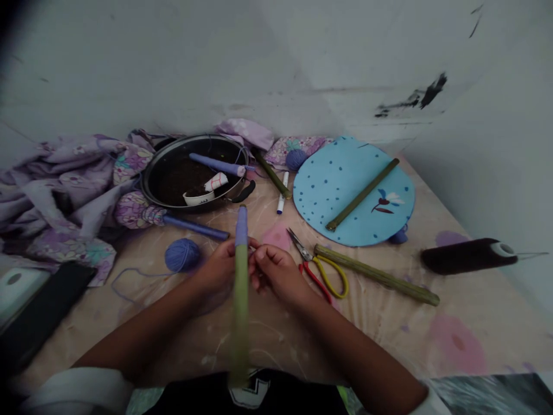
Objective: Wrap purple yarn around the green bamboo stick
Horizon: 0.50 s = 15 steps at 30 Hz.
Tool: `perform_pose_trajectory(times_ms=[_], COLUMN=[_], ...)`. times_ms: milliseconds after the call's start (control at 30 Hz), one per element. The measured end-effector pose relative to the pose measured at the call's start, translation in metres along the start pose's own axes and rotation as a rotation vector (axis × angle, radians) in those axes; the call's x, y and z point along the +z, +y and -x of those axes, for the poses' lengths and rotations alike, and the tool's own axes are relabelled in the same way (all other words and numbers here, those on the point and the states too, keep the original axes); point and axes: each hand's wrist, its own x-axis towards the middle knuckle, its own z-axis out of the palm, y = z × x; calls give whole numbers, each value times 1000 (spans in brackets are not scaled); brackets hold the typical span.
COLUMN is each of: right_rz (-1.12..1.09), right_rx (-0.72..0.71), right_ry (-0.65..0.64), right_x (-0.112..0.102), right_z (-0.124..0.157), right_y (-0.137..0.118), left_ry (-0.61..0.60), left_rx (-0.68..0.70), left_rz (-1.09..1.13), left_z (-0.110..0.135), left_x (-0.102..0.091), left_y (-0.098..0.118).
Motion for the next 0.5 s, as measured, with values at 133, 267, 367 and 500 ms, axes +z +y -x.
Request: perform_pose_trajectory(times_ms=[133,267,367,500], right_rz=[41,74,222,230], right_rx=[-3,-3,-93,-103], right_ry=[80,129,161,171], right_x=[-1,-1,2,3], right_z=[0,-1,0,-1], right_y=[3,9,14,14], left_ry=[5,74,68,58], left_rx=[10,-10,-26,-8], left_rz=[54,11,-6,-10], left_z=[1,-7,-11,-12], left_x=[4,-3,-5,-5], left_y=[2,-6,-17,-22])
